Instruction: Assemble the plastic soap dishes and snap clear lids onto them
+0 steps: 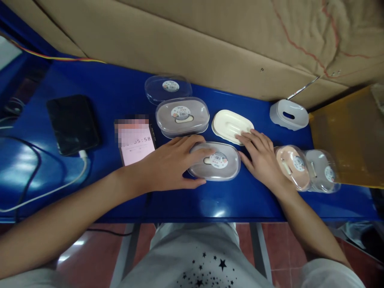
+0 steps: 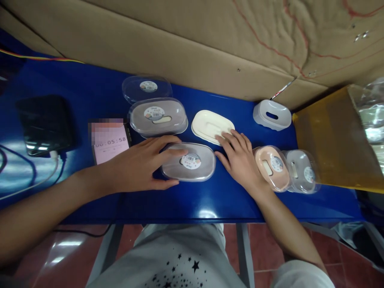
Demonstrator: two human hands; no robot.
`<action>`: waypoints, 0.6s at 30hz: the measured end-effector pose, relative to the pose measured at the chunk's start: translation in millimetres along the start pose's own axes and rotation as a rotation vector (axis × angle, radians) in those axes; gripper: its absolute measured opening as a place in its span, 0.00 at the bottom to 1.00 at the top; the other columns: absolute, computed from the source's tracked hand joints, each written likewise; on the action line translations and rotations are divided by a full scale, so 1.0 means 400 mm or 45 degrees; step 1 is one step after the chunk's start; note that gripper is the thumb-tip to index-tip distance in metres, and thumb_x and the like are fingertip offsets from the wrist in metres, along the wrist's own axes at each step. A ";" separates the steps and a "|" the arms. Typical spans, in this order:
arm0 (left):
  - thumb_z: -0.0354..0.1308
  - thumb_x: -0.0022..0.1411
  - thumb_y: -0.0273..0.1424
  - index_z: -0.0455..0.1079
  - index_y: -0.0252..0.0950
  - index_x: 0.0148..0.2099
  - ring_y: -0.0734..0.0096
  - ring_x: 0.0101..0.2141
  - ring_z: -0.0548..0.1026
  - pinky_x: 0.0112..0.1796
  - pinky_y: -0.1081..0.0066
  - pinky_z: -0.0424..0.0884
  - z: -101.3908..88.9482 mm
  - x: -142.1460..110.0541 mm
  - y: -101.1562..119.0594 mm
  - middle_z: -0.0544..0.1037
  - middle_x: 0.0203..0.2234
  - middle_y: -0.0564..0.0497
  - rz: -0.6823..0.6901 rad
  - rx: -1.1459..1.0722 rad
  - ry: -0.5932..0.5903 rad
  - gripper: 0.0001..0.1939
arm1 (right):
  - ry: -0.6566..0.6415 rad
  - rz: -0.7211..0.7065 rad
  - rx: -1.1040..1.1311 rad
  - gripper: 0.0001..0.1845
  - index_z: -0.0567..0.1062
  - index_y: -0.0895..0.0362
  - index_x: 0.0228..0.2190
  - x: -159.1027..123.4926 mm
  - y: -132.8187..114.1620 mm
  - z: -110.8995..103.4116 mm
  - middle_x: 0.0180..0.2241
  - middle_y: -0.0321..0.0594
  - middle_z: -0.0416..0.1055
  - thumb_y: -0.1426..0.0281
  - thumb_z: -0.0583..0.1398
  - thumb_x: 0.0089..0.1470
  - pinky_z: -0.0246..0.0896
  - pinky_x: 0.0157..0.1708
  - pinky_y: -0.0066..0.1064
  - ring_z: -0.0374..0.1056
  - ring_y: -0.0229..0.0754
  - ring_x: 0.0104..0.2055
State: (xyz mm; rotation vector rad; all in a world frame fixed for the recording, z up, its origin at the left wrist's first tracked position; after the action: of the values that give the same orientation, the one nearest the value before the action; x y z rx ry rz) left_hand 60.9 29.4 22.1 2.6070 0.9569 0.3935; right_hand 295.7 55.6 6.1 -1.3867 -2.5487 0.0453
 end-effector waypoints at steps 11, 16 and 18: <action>0.64 0.74 0.37 0.68 0.36 0.70 0.36 0.68 0.69 0.64 0.40 0.71 -0.019 0.005 0.025 0.67 0.69 0.29 0.046 0.264 0.249 0.27 | 0.085 0.219 -0.372 0.22 0.74 0.58 0.63 -0.009 0.028 -0.034 0.60 0.57 0.78 0.69 0.53 0.74 0.56 0.66 0.63 0.71 0.62 0.64; 0.60 0.77 0.40 0.71 0.33 0.68 0.40 0.60 0.75 0.59 0.47 0.75 -0.018 0.010 0.052 0.75 0.61 0.31 0.118 0.425 0.262 0.24 | 0.009 0.315 -0.475 0.20 0.79 0.62 0.54 0.000 0.066 -0.060 0.49 0.60 0.82 0.71 0.52 0.72 0.64 0.52 0.55 0.78 0.61 0.49; 0.61 0.77 0.41 0.71 0.32 0.68 0.40 0.59 0.76 0.57 0.49 0.75 -0.019 0.024 0.069 0.76 0.60 0.31 0.126 0.491 0.239 0.26 | 0.029 0.341 -0.472 0.17 0.81 0.61 0.48 0.005 0.078 -0.083 0.44 0.58 0.83 0.70 0.53 0.72 0.65 0.48 0.52 0.78 0.61 0.45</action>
State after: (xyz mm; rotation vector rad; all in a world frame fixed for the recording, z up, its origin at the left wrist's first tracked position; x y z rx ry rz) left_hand 81.0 17.5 41.3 3.0179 1.0558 0.5323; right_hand 327.8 71.2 34.5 -1.8413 -2.4185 -0.4133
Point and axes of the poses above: each hand's wrist, its own x-axis towards the middle knuckle, its own z-axis out of the palm, y = z × x, the point moved 8 cm from there along x, towards the middle knuckle
